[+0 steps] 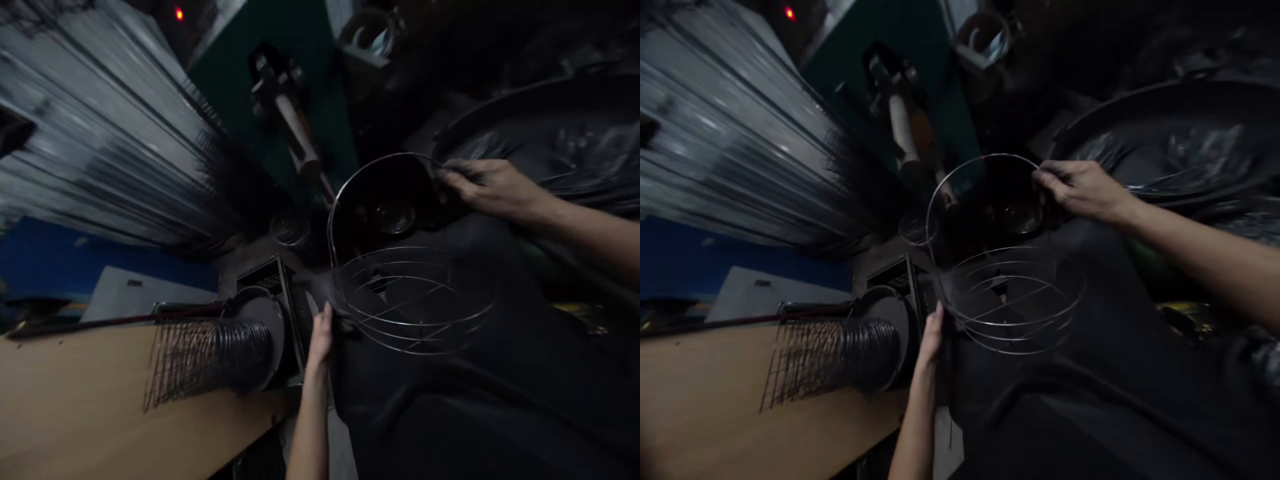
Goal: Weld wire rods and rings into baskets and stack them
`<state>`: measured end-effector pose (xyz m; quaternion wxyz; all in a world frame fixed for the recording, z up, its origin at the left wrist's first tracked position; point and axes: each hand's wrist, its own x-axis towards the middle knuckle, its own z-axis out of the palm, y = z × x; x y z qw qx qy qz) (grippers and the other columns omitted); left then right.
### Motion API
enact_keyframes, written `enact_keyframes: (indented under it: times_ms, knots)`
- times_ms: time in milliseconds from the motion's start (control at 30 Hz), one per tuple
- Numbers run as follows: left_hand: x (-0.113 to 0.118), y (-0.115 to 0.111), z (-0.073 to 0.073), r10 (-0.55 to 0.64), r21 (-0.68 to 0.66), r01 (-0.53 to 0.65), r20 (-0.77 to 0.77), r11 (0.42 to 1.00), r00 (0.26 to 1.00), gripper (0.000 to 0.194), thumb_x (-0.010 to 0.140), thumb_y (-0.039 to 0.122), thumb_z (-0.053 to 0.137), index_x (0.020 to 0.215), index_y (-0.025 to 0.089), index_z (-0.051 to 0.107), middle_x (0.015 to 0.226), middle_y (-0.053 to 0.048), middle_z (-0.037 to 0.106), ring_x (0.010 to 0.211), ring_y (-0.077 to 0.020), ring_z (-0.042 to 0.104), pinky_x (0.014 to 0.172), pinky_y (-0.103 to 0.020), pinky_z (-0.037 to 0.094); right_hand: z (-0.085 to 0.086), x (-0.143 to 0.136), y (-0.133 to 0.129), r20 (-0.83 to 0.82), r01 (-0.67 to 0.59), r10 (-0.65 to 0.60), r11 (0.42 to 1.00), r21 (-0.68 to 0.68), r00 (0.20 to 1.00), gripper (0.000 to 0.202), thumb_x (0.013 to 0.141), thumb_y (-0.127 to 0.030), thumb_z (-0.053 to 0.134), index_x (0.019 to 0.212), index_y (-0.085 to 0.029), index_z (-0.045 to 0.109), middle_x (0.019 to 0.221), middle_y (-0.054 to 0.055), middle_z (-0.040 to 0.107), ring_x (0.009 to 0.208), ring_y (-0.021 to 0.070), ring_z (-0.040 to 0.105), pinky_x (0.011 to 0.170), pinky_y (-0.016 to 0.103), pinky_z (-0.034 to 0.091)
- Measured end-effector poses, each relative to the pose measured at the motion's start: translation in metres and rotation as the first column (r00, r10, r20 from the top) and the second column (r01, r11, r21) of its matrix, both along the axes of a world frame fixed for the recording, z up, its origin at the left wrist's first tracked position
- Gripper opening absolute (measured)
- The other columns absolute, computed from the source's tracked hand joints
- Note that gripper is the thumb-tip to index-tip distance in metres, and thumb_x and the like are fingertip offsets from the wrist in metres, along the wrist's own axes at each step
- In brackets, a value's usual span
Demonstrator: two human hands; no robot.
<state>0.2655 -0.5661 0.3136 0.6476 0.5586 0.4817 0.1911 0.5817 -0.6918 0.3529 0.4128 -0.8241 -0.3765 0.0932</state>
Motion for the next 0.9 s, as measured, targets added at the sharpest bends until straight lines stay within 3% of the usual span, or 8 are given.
enact_keyframes:
  times_ms: [100, 200, 300, 467, 600, 700, 833, 900]
  knots:
    - [0.010, -0.026, -0.033, 0.017, -0.369, 0.084, 0.263, 0.926, 0.965, 0.054, 0.080, 0.065, 0.056, 0.091, 0.014, 0.069, 0.079, -0.010, 0.069, 0.085, -0.0232, 0.067, 0.085, -0.037, 0.052, -0.009, 0.001, -0.010, -0.011, 0.032, -0.031, 0.997, 0.065, 0.999, 0.035, 0.095, -0.040, 0.040, 0.100, -0.013, 0.062, 0.103, 0.010, 0.065, 0.098, 0.0186, 0.057, 0.090, 0.031, 0.043]
    - [0.036, -0.026, -0.034, 0.351, -0.533, -0.137, 0.325, 0.835, 0.878, 0.031, 0.090, 0.045, 0.051, 0.086, 0.018, 0.066, 0.061, 0.001, 0.058, 0.063, -0.0122, 0.061, 0.075, -0.027, 0.052, -0.023, 0.002, -0.017, -0.139, -0.020, 0.033, 0.995, 0.093, 0.990, 0.041, 0.095, -0.047, 0.039, 0.104, -0.014, 0.061, 0.105, 0.011, 0.065, 0.094, 0.0183, 0.059, 0.088, 0.031, 0.045]
    - [0.054, -0.010, -0.022, 0.526, -0.529, -0.332, 0.269, 0.781, 0.807, 0.018, 0.090, 0.027, 0.052, 0.075, 0.018, 0.059, 0.047, 0.007, 0.035, 0.045, -0.0076, 0.045, 0.057, -0.019, 0.045, -0.042, 0.007, -0.026, -0.361, -0.168, 0.207, 0.976, 0.138, 0.909, 0.051, 0.091, -0.056, 0.042, 0.120, -0.017, 0.057, 0.109, 0.011, 0.065, 0.090, 0.0181, 0.061, 0.083, 0.033, 0.050]
    - [0.055, 0.012, -0.020, 0.510, -0.441, -0.346, 0.339, 0.829, 0.791, 0.021, 0.087, 0.022, 0.049, 0.066, 0.018, 0.053, 0.048, 0.006, 0.031, 0.046, -0.0081, 0.039, 0.051, -0.018, 0.041, -0.068, 0.010, -0.033, -0.450, -0.305, 0.341, 0.940, 0.153, 0.825, 0.054, 0.083, -0.060, 0.052, 0.115, -0.019, 0.065, 0.110, 0.009, 0.067, 0.102, 0.0216, 0.061, 0.094, 0.040, 0.048]
    - [0.063, 0.026, -0.025, 0.470, -0.360, -0.356, 0.310, 0.863, 0.827, 0.015, 0.083, 0.019, 0.050, 0.069, 0.019, 0.054, 0.051, 0.006, 0.035, 0.048, -0.0085, 0.037, 0.052, -0.019, 0.042, -0.073, 0.008, -0.017, -0.410, -0.100, 0.187, 0.970, 0.223, 0.893, 0.048, 0.082, -0.060, 0.045, 0.104, -0.026, 0.071, 0.104, 0.002, 0.070, 0.098, 0.0219, 0.063, 0.093, 0.040, 0.048]
    - [0.074, 0.039, -0.021, 0.376, -0.300, -0.271, 0.385, 0.915, 0.843, 0.019, 0.083, 0.022, 0.053, 0.064, 0.018, 0.048, 0.048, 0.006, 0.029, 0.047, -0.0083, 0.032, 0.050, -0.018, 0.039, -0.077, 0.016, -0.028, -0.338, -0.068, 0.095, 0.994, 0.090, 0.936, 0.045, 0.082, -0.060, 0.040, 0.112, -0.040, 0.066, 0.109, -0.011, 0.068, 0.102, 0.0209, 0.062, 0.093, 0.036, 0.049]
    - [0.082, 0.051, -0.010, 0.324, -0.272, -0.224, 0.417, 0.936, 0.849, 0.029, 0.083, 0.027, 0.055, 0.060, 0.017, 0.039, 0.048, 0.007, 0.028, 0.047, -0.0076, 0.032, 0.052, -0.018, 0.040, -0.092, 0.038, -0.111, -0.212, 0.163, -0.193, 0.975, -0.153, 0.958, 0.045, 0.087, -0.054, 0.041, 0.127, -0.039, 0.055, 0.122, -0.007, 0.064, 0.114, 0.0262, 0.056, 0.101, 0.044, 0.042]
    - [0.086, 0.055, -0.008, 0.379, -0.243, -0.305, 0.377, 0.921, 0.845, 0.033, 0.086, 0.032, 0.053, 0.061, 0.017, 0.037, 0.047, 0.008, 0.029, 0.046, -0.0068, 0.033, 0.053, -0.018, 0.042, -0.106, 0.057, -0.162, -0.067, 0.382, -0.420, 0.873, -0.304, 0.905, 0.044, 0.091, -0.047, 0.031, 0.121, -0.031, 0.060, 0.118, 0.005, 0.065, 0.118, 0.0352, 0.051, 0.102, 0.054, 0.034]
